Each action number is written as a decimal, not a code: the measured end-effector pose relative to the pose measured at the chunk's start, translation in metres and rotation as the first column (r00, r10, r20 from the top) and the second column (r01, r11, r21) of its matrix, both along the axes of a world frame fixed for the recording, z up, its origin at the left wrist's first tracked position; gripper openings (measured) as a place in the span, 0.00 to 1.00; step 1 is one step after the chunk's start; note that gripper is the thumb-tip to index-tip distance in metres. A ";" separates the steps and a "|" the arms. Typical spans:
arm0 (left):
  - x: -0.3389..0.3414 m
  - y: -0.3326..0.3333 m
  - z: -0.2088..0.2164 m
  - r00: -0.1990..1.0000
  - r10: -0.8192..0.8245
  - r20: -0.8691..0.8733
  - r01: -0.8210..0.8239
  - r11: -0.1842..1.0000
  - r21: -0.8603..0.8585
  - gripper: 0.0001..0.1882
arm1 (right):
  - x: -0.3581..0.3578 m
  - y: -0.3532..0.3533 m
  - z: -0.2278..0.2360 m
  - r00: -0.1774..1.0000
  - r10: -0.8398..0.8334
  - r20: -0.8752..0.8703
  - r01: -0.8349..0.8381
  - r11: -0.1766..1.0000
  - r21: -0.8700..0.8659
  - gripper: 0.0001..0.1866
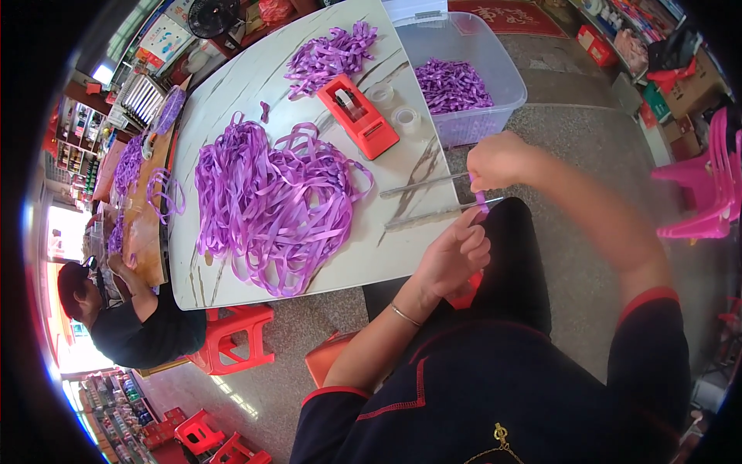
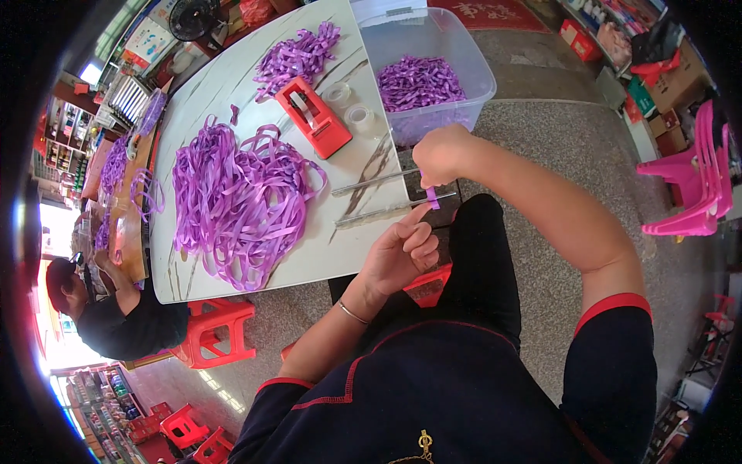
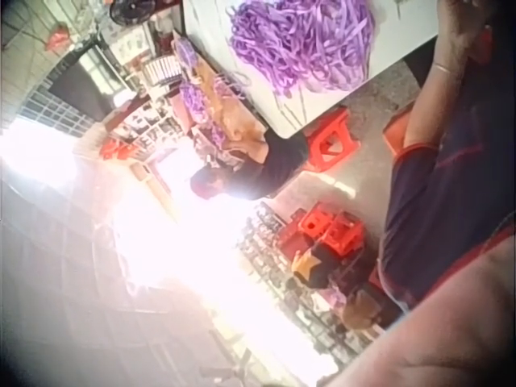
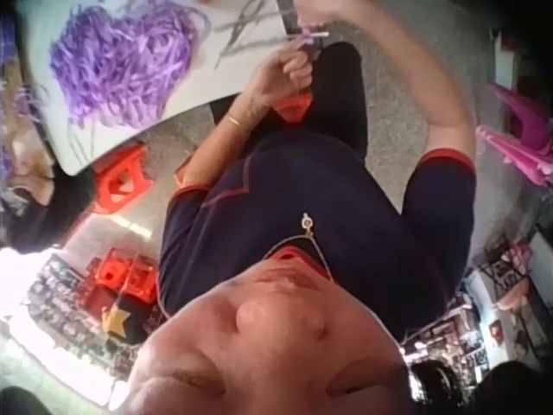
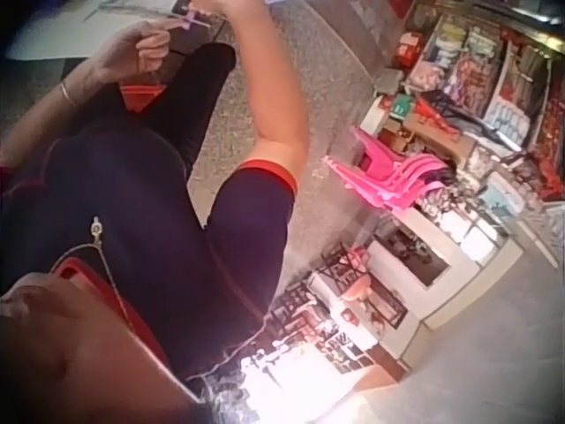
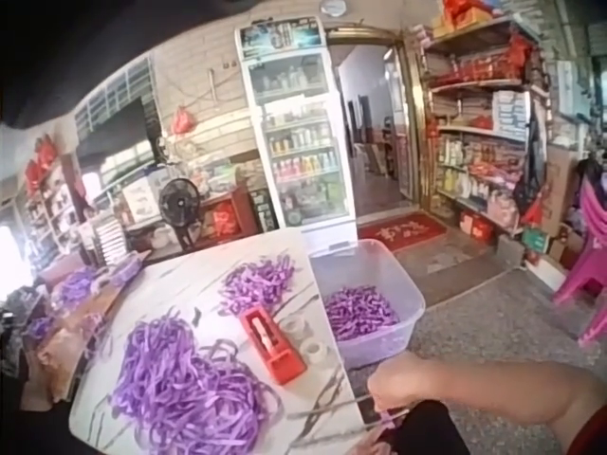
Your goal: Manually assemble and sort purple elastic straps using a wooden jig on a work table.
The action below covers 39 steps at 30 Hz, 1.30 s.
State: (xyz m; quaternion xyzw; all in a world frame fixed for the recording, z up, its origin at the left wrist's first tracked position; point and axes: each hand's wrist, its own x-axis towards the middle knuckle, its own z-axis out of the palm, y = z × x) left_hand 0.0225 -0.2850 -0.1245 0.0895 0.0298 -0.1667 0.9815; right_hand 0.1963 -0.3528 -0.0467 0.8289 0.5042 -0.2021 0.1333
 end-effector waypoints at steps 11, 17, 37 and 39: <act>-0.001 0.000 0.001 1.000 0.005 -0.019 -0.005 1.000 -0.002 0.20 | 0.028 -0.064 -0.057 0.823 -0.283 -0.492 0.510 0.750 0.422 0.20; -0.001 -0.001 0.004 0.998 0.027 -0.051 -0.025 0.999 0.029 0.22 | -0.015 -0.064 -0.156 -0.443 0.146 -0.884 0.873 0.295 -0.389 0.12; 0.000 0.001 0.005 1.000 -0.013 -0.017 0.013 0.998 0.056 0.23 | -0.047 -0.039 -0.156 -0.635 0.552 -0.541 0.773 0.446 -0.451 0.06; 0.000 0.001 0.005 1.000 -0.017 -0.011 0.018 0.998 0.062 0.23 | -0.044 -0.040 -0.150 -0.592 0.484 -0.645 0.806 0.340 -0.485 0.06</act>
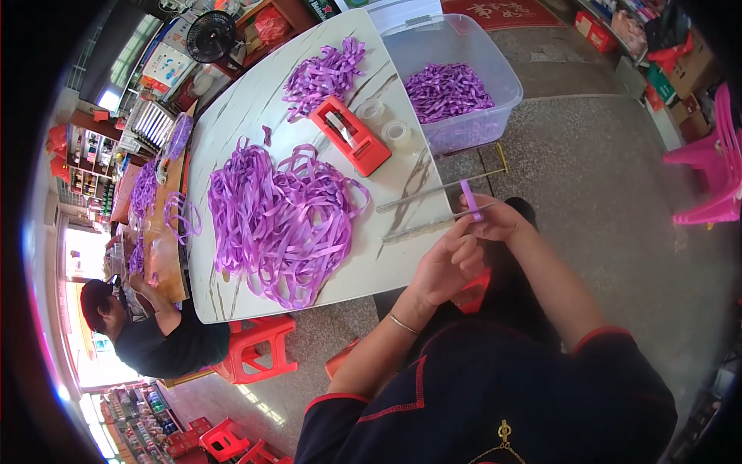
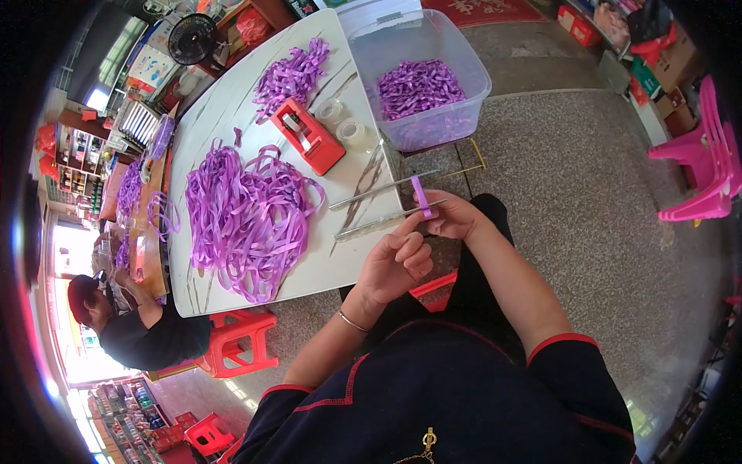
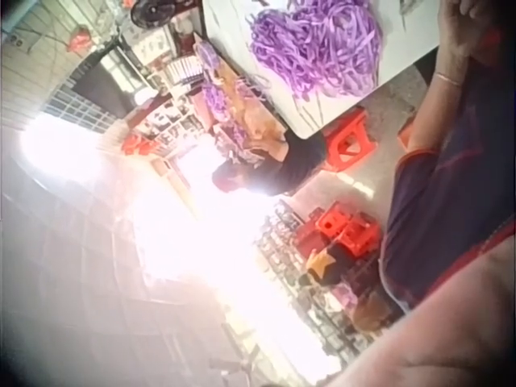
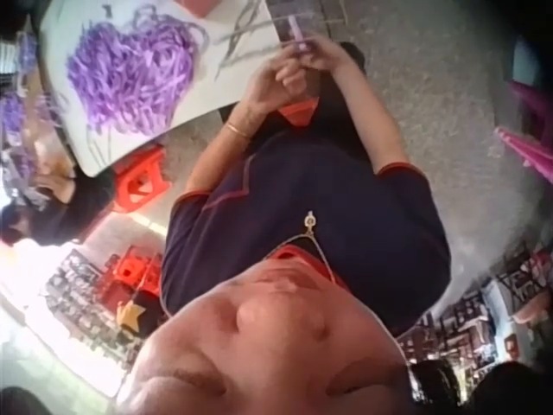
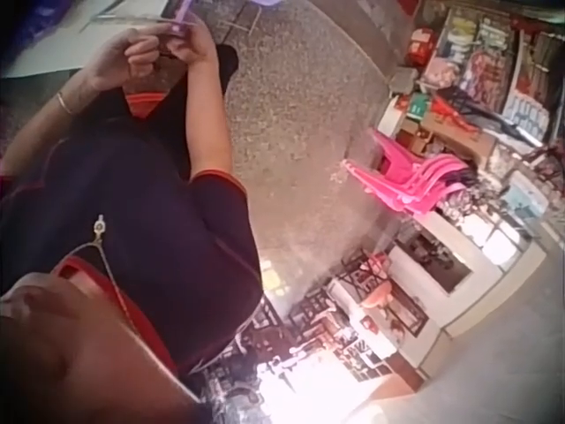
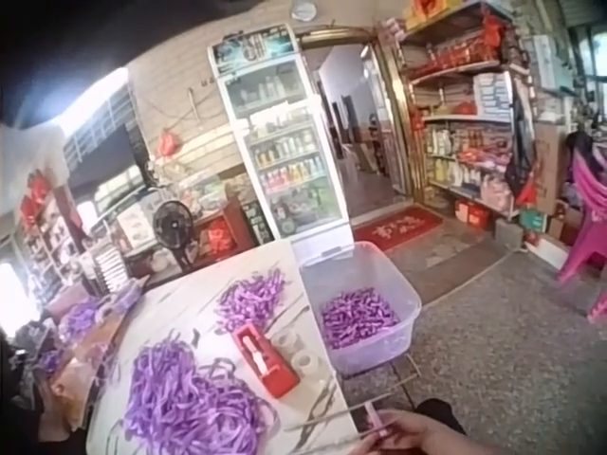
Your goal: Manually assemble and sort purple elastic straps using a wooden jig on a work table.
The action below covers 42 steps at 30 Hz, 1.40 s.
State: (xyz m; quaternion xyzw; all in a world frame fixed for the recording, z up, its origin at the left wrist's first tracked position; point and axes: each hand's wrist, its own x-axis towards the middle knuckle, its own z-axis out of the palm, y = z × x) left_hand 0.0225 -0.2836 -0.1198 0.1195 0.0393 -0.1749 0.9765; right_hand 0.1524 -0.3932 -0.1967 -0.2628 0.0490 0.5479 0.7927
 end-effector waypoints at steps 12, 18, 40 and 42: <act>0.001 -0.004 0.003 0.999 0.035 -0.031 -0.036 0.999 -0.010 0.23 | 0.022 -0.022 0.052 0.935 0.252 0.250 -0.138 0.907 -0.399 0.10; 0.001 -0.002 0.003 0.999 0.042 -0.032 -0.043 0.999 -0.028 0.22 | 0.024 -0.032 0.060 0.919 0.239 0.314 -0.083 0.895 -0.438 0.12; 0.001 0.000 0.002 1.000 0.016 -0.020 -0.016 1.000 0.001 0.23 | -0.008 0.007 -0.026 0.962 0.211 -0.174 -0.126 0.908 0.400 0.09; 0.002 -0.002 0.003 1.000 0.002 -0.009 -0.002 1.000 0.006 0.23 | -0.007 0.015 -0.036 0.962 0.222 -0.159 -0.123 0.871 0.475 0.09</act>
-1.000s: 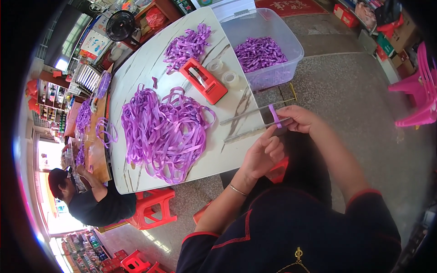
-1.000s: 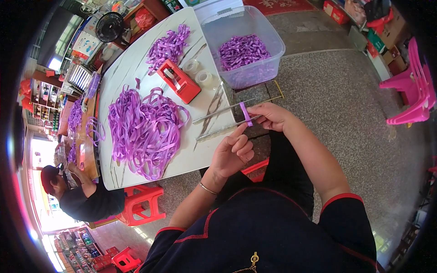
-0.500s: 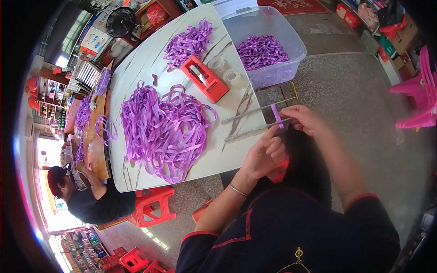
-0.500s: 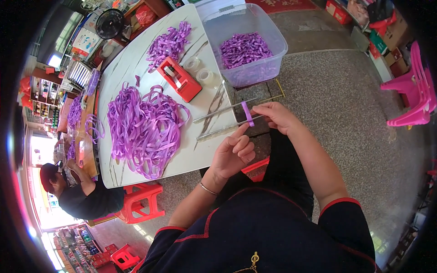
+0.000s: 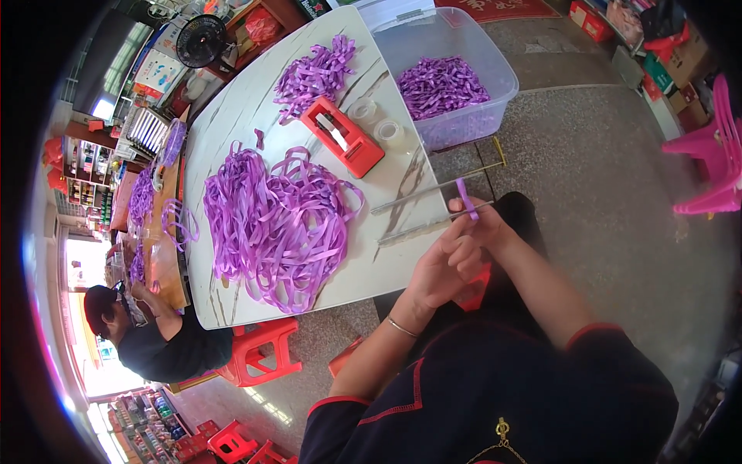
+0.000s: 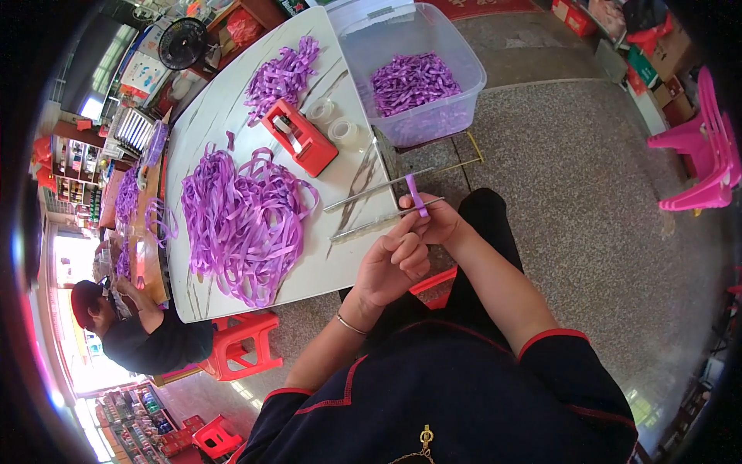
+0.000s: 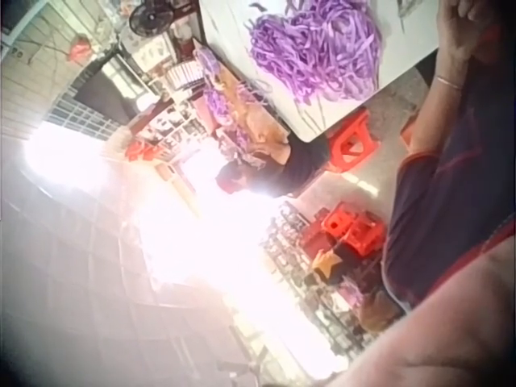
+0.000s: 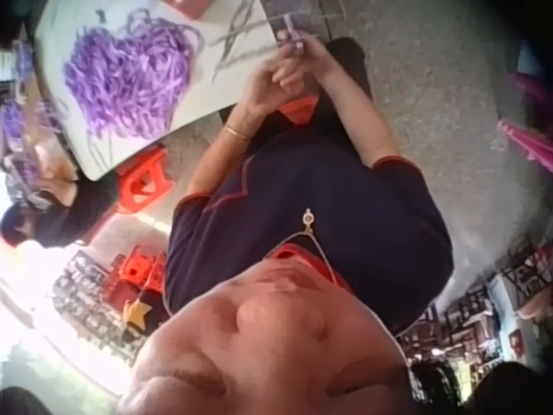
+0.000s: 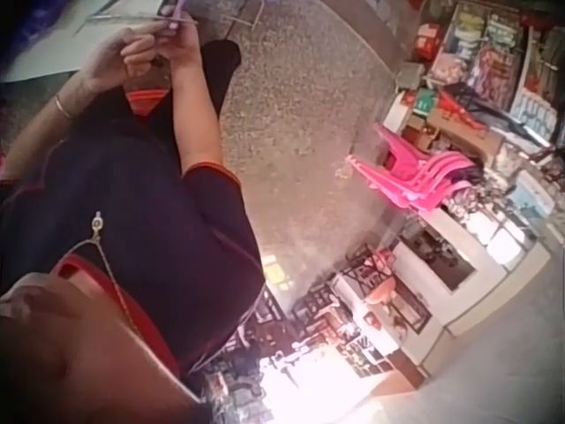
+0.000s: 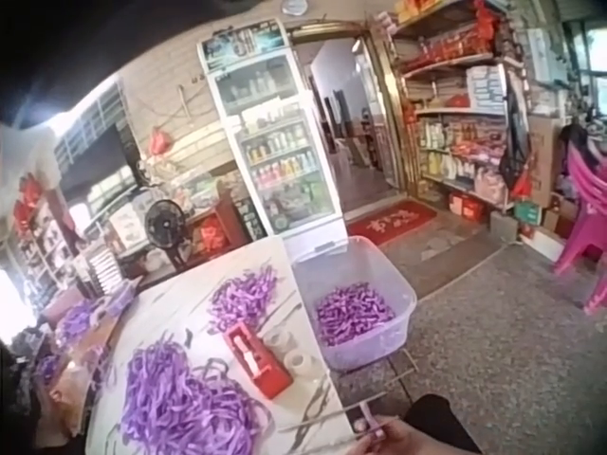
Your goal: Manually assemble and sort purple elastic straps using a wooden jig on a work table.
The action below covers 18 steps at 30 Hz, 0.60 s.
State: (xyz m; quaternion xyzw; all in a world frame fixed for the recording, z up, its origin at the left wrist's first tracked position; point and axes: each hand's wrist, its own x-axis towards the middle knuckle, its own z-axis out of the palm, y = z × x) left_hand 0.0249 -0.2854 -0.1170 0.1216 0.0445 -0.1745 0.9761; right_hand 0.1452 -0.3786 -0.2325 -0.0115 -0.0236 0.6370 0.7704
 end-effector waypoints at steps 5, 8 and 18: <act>0.000 -0.001 -0.002 1.000 0.006 -0.013 -0.007 0.999 -0.032 0.22 | 0.002 -0.002 -0.007 0.998 0.001 0.066 0.005 0.997 -0.081 0.10; -0.001 -0.002 0.003 0.998 0.041 -0.049 -0.041 0.999 0.005 0.25 | 0.005 -0.006 0.015 0.986 0.024 0.167 -0.018 0.999 -0.039 0.11; -0.003 0.001 -0.001 0.999 0.028 -0.044 -0.029 0.999 -0.027 0.23 | 0.000 -0.034 0.117 0.148 0.408 0.901 0.909 0.303 -0.286 0.19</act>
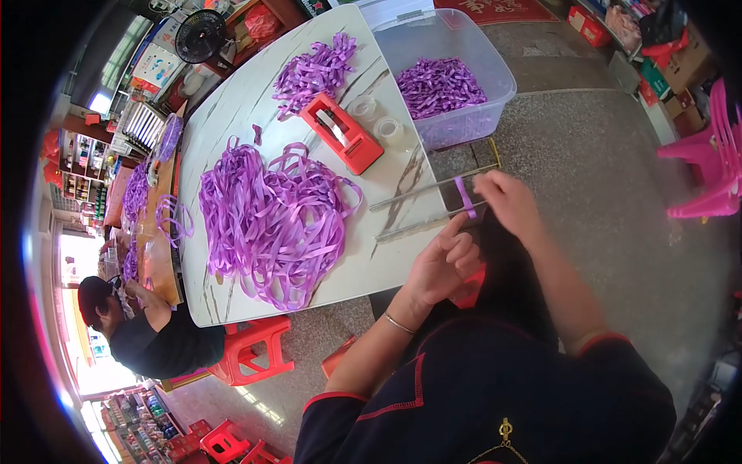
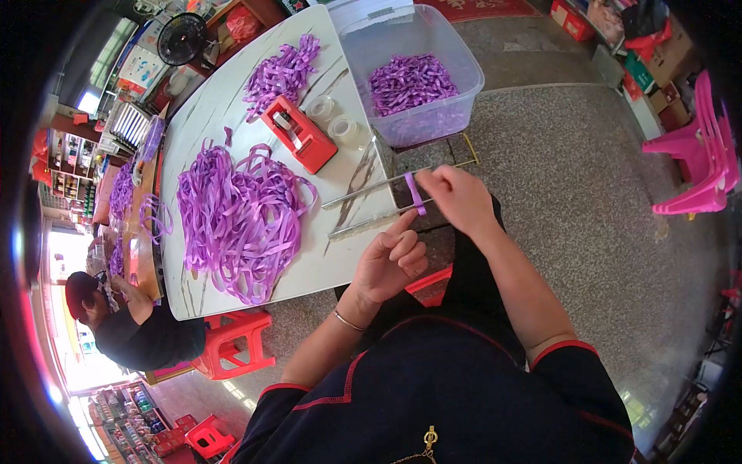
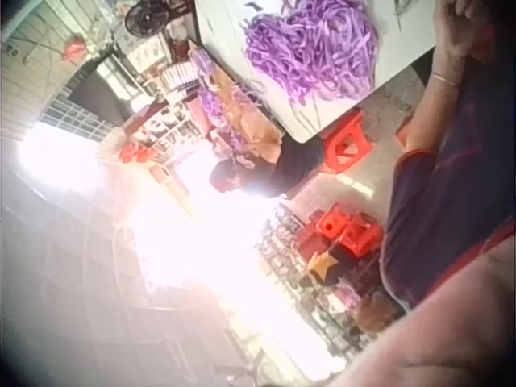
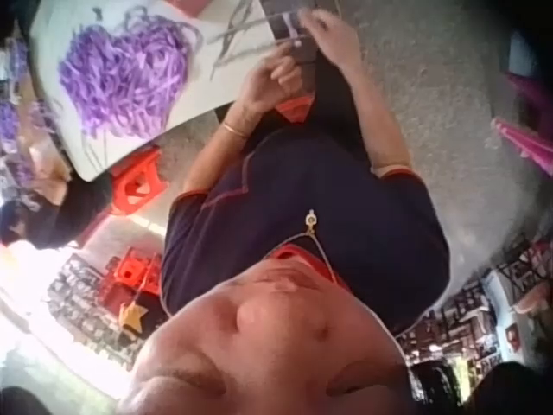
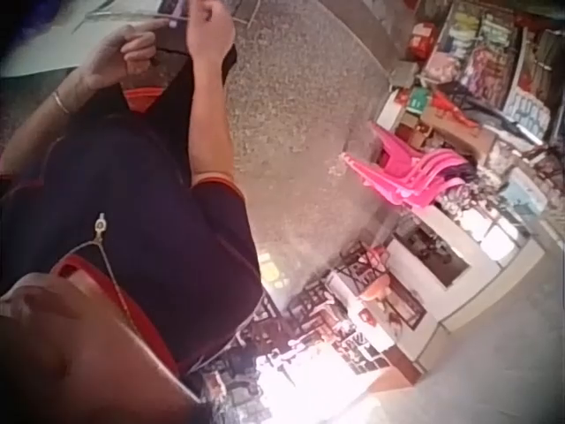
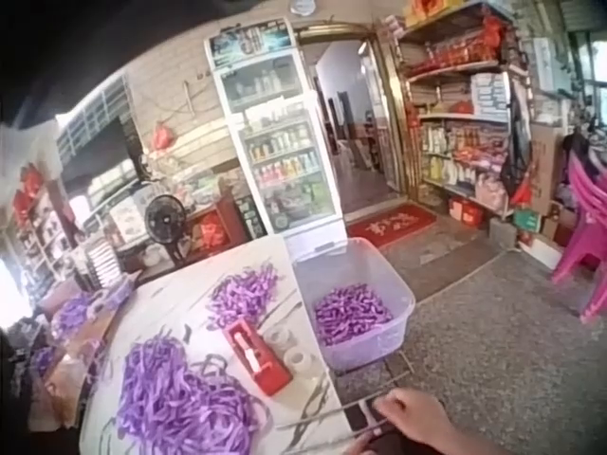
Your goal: Manually assemble and sort purple elastic straps using a wooden jig on a work table.
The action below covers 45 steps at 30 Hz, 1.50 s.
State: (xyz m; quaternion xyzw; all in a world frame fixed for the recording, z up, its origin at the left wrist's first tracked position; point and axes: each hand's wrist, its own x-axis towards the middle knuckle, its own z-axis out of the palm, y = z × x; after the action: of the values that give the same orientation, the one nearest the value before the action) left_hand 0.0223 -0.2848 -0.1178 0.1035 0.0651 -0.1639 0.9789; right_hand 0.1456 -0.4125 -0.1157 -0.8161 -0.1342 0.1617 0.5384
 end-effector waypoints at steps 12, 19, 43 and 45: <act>0.000 -0.001 0.002 1.000 -0.001 -0.006 0.001 1.000 0.020 0.22 | 0.024 -0.004 -0.018 0.930 0.298 -0.216 -0.266 0.950 0.164 0.07; 0.000 0.001 -0.003 0.999 -0.014 0.034 0.015 1.000 -0.028 0.23 | 0.028 0.007 -0.083 0.497 0.487 -0.718 0.047 0.811 0.583 0.10; -0.031 0.045 0.122 0.909 0.050 0.413 -0.406 0.327 0.853 0.17 | 0.033 0.000 -0.037 0.433 0.621 -0.654 0.025 0.717 0.697 0.14; -0.041 0.055 0.139 0.846 0.071 0.529 -0.524 0.296 0.798 0.16 | 0.040 -0.014 -0.039 0.443 0.622 -0.646 0.065 0.696 0.715 0.14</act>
State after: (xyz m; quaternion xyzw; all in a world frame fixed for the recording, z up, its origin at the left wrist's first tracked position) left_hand -0.0188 -0.2298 0.0211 0.6511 -0.0349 0.1167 0.7491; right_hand 0.1854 -0.4263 -0.1549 -0.3424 -0.0392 0.5806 0.7376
